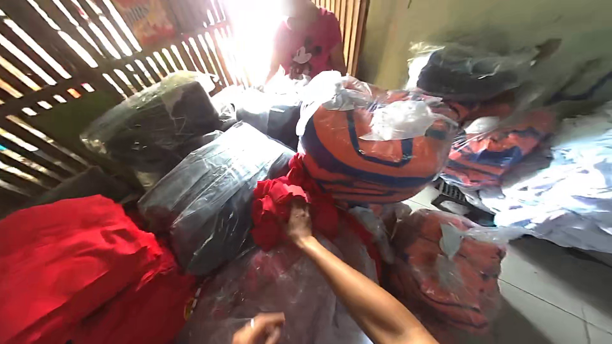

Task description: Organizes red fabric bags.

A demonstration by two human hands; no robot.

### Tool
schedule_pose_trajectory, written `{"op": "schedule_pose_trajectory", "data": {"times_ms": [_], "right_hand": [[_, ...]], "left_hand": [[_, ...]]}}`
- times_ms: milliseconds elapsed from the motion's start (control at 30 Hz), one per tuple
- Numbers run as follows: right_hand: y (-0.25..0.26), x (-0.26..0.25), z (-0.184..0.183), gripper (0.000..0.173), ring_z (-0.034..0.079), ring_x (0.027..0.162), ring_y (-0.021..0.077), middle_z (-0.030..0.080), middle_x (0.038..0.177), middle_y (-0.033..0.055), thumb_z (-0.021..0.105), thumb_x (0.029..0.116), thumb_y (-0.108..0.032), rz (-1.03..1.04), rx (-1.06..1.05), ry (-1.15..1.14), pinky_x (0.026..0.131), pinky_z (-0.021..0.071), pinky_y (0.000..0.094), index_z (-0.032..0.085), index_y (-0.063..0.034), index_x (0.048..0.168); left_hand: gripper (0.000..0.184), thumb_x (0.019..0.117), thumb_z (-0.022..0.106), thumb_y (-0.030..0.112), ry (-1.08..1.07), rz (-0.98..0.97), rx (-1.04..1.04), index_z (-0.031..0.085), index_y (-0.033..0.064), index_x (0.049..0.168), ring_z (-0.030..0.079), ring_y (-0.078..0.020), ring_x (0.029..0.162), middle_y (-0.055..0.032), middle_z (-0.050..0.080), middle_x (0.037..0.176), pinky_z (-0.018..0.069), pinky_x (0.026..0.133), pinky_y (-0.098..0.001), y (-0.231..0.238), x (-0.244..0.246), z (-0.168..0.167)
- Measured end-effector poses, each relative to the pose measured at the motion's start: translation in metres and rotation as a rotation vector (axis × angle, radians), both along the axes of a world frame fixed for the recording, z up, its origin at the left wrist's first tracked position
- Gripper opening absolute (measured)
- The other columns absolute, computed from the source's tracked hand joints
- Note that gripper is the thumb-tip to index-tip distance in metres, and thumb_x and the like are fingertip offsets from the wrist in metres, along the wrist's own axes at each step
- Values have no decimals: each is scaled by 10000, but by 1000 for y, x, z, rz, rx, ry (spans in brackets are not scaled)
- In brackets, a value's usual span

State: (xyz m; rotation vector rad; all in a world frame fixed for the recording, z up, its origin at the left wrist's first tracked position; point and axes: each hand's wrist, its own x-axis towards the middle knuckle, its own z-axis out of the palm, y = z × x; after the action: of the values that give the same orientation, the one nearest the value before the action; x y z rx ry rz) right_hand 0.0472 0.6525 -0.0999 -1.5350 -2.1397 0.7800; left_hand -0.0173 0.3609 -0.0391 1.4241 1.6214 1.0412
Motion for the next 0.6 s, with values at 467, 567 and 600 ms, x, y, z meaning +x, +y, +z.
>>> {"op": "schedule_pose_trajectory", "data": {"times_ms": [467,567,600], "right_hand": [[-46,51,-5,608,347,1495,399,423,1566,263,577,972,-230,187,5,123,1242,245,527,467,84,1481],[-75,73,-25,610,437,1458,343,454,1544,267,659,933,-219,152,-6,336,1213,351,428,517,94,1437],[-92,80,-25,519,525,1382,344,531,1472,268,681,925,-176,108,-49,408,1166,418,431,589,87,1363]], "left_hand": [[547,864,757,311,1077,-289,-554,648,39,1326,470,-452,1375,-230,536,1461,419,1040,-682,382,34,-23],[523,923,694,221,1065,-202,-650,596,-22,1376,429,-506,1390,-283,444,1531,398,1068,-676,386,51,-27],[498,963,643,190,1051,-149,-686,568,-57,1389,423,-509,1395,-307,439,1523,395,1082,-659,386,58,-28]]}}
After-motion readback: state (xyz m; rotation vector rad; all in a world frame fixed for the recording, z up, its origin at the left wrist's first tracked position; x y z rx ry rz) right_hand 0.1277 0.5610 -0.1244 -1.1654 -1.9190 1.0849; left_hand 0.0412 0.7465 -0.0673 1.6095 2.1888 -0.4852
